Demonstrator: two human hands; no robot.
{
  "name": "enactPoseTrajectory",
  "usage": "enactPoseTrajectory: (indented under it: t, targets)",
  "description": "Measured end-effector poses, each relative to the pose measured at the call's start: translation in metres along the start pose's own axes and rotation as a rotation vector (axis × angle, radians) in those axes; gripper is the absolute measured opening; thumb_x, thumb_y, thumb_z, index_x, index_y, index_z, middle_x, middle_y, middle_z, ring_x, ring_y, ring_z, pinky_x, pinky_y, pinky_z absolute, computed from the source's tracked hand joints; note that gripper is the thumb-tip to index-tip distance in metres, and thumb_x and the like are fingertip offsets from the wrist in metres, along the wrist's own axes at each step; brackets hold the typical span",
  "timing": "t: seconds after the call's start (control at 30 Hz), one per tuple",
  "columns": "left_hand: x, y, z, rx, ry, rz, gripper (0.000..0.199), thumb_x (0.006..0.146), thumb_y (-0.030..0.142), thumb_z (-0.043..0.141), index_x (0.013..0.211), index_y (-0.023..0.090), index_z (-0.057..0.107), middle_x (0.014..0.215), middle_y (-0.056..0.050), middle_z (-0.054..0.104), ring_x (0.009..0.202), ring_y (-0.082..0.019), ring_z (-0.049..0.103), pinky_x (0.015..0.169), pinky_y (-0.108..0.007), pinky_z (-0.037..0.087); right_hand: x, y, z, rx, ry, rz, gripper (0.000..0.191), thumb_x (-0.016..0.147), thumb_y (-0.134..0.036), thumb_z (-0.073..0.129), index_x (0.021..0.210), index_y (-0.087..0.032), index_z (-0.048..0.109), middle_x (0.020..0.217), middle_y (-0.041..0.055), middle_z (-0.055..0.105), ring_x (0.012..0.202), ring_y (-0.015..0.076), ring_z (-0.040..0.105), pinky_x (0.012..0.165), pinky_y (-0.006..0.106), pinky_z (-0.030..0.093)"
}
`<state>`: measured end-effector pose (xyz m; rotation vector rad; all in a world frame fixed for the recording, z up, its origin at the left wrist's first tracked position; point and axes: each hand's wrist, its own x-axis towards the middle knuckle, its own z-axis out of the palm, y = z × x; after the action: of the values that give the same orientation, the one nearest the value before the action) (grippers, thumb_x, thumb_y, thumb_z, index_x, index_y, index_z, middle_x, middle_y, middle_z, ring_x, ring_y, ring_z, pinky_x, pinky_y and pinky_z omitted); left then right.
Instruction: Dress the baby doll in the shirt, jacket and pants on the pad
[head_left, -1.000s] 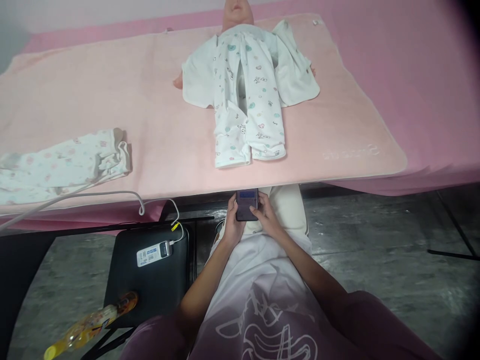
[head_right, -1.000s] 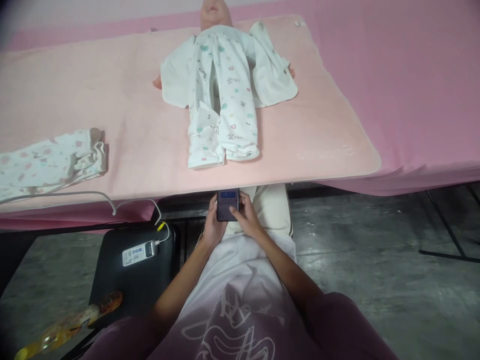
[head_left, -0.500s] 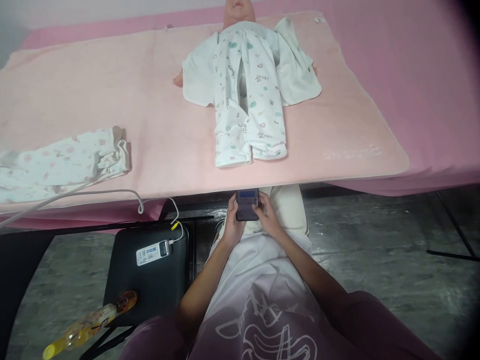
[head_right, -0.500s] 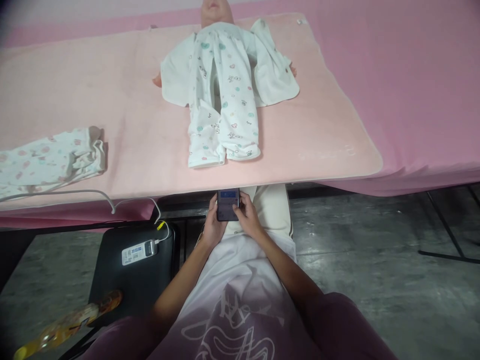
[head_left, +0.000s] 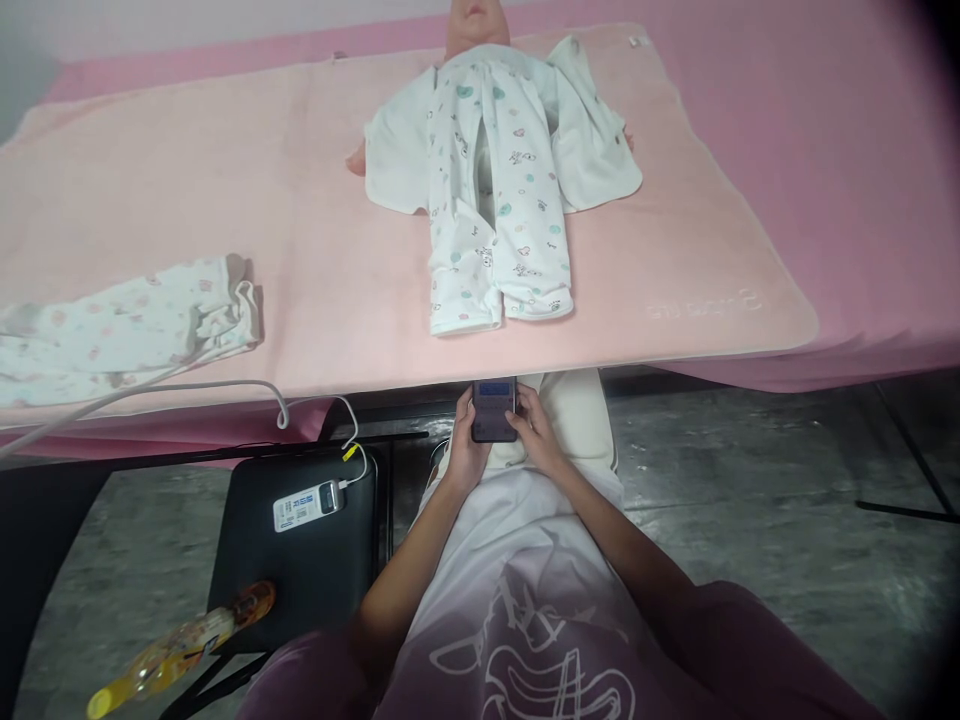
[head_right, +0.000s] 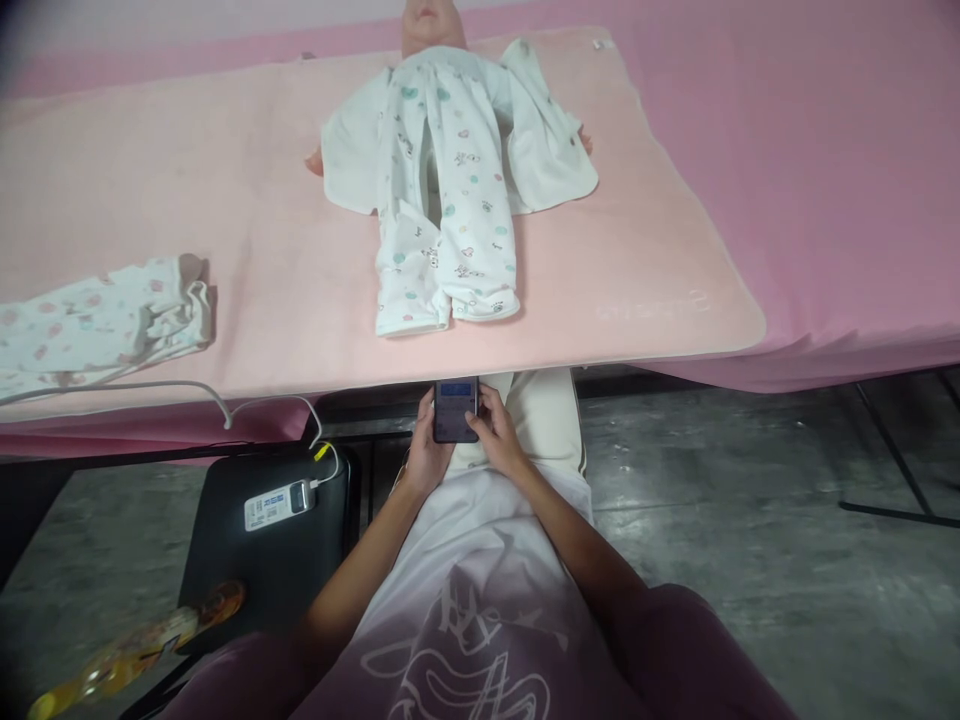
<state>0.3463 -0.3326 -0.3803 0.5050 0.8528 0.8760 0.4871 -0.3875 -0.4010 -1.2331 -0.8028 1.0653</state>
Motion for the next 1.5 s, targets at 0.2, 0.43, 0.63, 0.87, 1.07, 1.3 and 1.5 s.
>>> enactPoseTrajectory:
  t: [0.2, 0.43, 0.63, 0.87, 1.07, 1.3, 1.5]
  targets:
    - [0.000, 0.000, 0.001, 0.004, 0.006, 0.009, 0.051, 0.098, 0.050, 0.086, 0.144, 0.034, 0.072, 0.144, -0.002, 0.075, 0.133, -0.023, 0.070, 0.109, -0.031, 0.058, -0.001, -0.001, -0.004, -0.017, -0.031, -0.003, 0.059, 0.106, -0.058, 0.071, 0.152, -0.028, 0.051, 0.139, 0.0099, 0.073, 0.132, 0.0291, 0.067, 0.119, 0.046, 0.053]
    - [0.000, 0.001, 0.003, 0.003, 0.018, 0.005, 0.051, 0.097, 0.050, 0.087, 0.143, 0.034, 0.072, 0.148, -0.002, 0.074, 0.136, -0.023, 0.068, 0.111, -0.031, 0.056, -0.001, -0.001, -0.008, -0.035, -0.053, 0.015, 0.064, 0.103, -0.061, 0.072, 0.154, -0.028, 0.051, 0.140, 0.0107, 0.072, 0.136, 0.0313, 0.065, 0.119, 0.048, 0.054]
    - [0.000, 0.001, 0.002, -0.012, 0.020, -0.002, 0.053, 0.094, 0.052, 0.090, 0.141, 0.035, 0.074, 0.145, 0.001, 0.075, 0.129, -0.019, 0.070, 0.104, -0.026, 0.056, -0.001, -0.001, -0.010, -0.035, -0.067, 0.012, 0.062, 0.106, -0.057, 0.071, 0.156, -0.028, 0.050, 0.137, 0.0104, 0.073, 0.131, 0.0302, 0.068, 0.120, 0.049, 0.053]
    - [0.000, -0.001, 0.002, 0.007, 0.045, -0.006, 0.054, 0.095, 0.052, 0.088, 0.143, 0.033, 0.072, 0.148, -0.002, 0.074, 0.134, -0.022, 0.069, 0.109, -0.030, 0.055, -0.001, 0.000, -0.008, -0.026, -0.065, 0.030, 0.064, 0.106, -0.064, 0.071, 0.155, -0.028, 0.051, 0.138, 0.0108, 0.074, 0.135, 0.0309, 0.068, 0.121, 0.049, 0.053]
    - [0.000, -0.004, 0.000, 0.014, 0.073, -0.029, 0.054, 0.094, 0.053, 0.088, 0.142, 0.034, 0.071, 0.145, -0.001, 0.073, 0.135, -0.021, 0.068, 0.109, -0.030, 0.054, -0.001, 0.001, -0.007, -0.003, -0.062, 0.055, 0.061, 0.107, -0.062, 0.070, 0.153, -0.028, 0.050, 0.139, 0.0112, 0.074, 0.138, 0.0308, 0.068, 0.122, 0.049, 0.054]
    - [-0.001, -0.006, 0.003, 0.024, 0.113, -0.015, 0.049, 0.097, 0.053, 0.086, 0.139, 0.033, 0.072, 0.142, -0.002, 0.074, 0.130, -0.022, 0.070, 0.107, -0.030, 0.056, -0.001, 0.001, -0.005, -0.006, -0.049, 0.070, 0.062, 0.106, -0.065, 0.071, 0.152, -0.029, 0.051, 0.139, 0.0113, 0.074, 0.135, 0.0308, 0.069, 0.121, 0.049, 0.055]
    - [-0.002, -0.010, 0.008, 0.009, 0.161, 0.033, 0.049, 0.097, 0.054, 0.086, 0.139, 0.031, 0.073, 0.139, -0.003, 0.076, 0.124, -0.021, 0.072, 0.102, -0.028, 0.057, 0.000, 0.001, -0.004, 0.008, -0.044, 0.079, 0.058, 0.106, -0.062, 0.071, 0.149, -0.028, 0.052, 0.140, 0.0114, 0.073, 0.134, 0.0300, 0.069, 0.122, 0.049, 0.054]
